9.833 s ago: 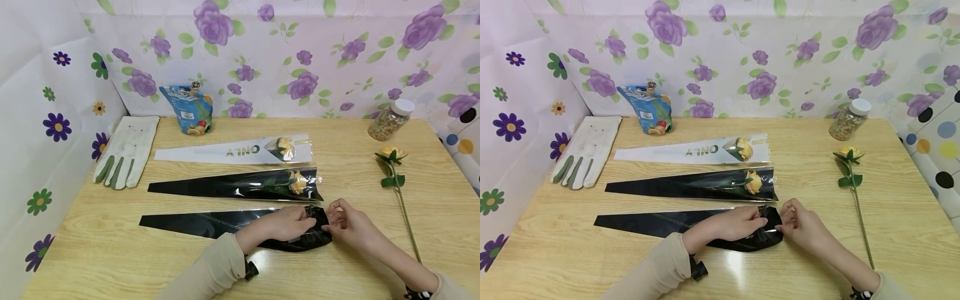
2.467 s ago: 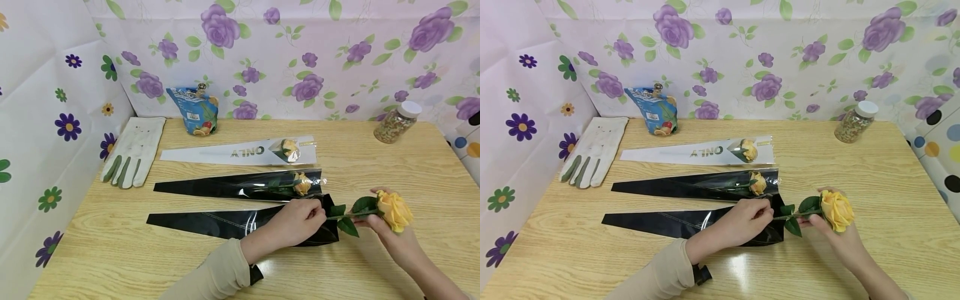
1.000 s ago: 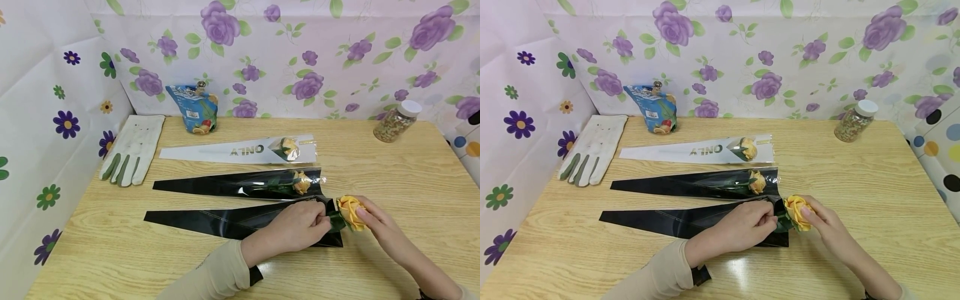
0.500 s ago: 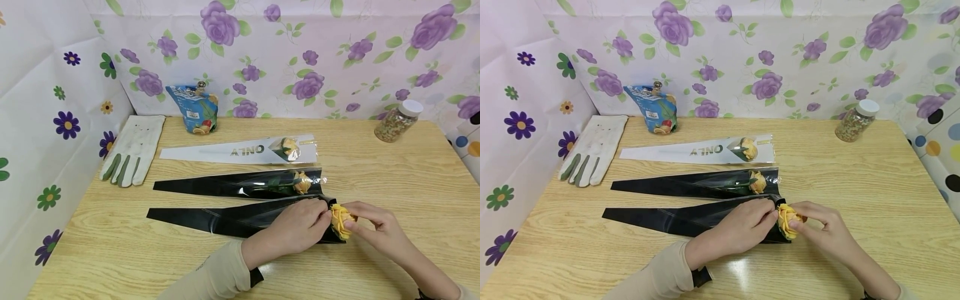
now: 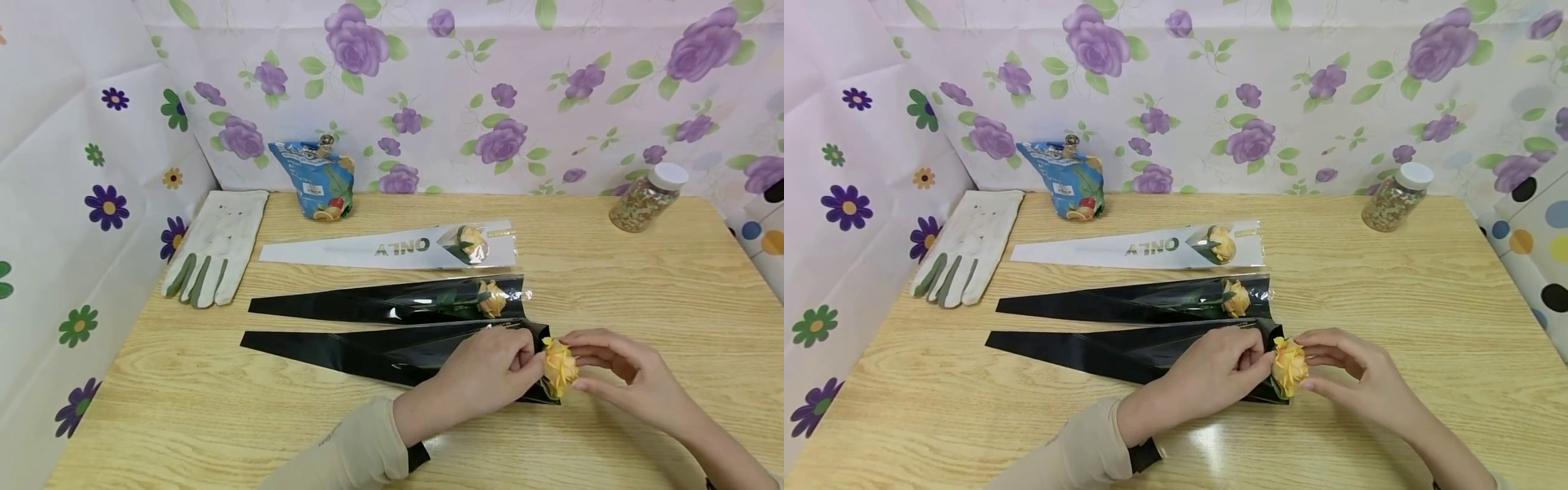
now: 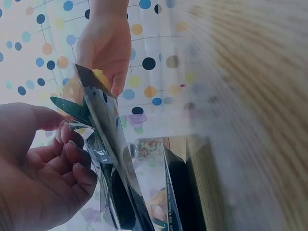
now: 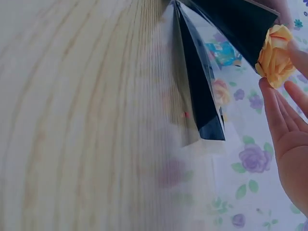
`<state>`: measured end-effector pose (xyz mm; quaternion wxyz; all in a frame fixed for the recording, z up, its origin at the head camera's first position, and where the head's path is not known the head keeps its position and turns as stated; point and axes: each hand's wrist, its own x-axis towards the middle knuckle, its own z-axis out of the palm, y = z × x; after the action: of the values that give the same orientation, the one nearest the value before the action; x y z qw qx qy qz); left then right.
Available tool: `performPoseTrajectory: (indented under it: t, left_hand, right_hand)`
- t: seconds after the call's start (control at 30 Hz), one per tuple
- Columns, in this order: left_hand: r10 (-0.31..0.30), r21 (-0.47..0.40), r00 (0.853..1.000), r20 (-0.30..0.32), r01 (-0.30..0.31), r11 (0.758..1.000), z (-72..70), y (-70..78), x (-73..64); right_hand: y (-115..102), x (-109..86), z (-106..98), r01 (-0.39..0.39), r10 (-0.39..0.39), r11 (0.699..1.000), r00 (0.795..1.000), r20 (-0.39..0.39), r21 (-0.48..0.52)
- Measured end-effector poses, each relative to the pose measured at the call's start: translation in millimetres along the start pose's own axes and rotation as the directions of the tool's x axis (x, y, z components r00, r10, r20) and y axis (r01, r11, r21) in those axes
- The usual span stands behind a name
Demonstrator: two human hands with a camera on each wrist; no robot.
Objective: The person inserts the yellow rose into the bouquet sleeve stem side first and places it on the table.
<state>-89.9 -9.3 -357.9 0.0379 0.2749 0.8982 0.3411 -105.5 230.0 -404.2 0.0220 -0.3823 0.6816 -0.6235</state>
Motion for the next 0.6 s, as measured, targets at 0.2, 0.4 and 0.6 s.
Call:
performPoseTrajectory:
  t: [0.2,0.4,0.6]
  left_hand:
    - [0.090,0.092,0.995,-0.035,-0.087,0.992,3.4,1.7,-2.0]
    - [0.130,0.096,0.991,0.017,-0.131,0.987,4.1,5.3,-4.5]
    - [0.116,0.085,0.992,0.055,-0.120,0.989,5.4,8.5,-6.6]
  right_hand:
    - [0,0.0,3,-0.037,0.027,0.982,0.998,-0.056,-0.185]
    - [-3,10.7,13,0.025,-0.036,0.960,0.999,-0.033,-0.281]
    - [2,13.2,21,0.037,-0.042,0.904,0.999,-0.001,-0.425]
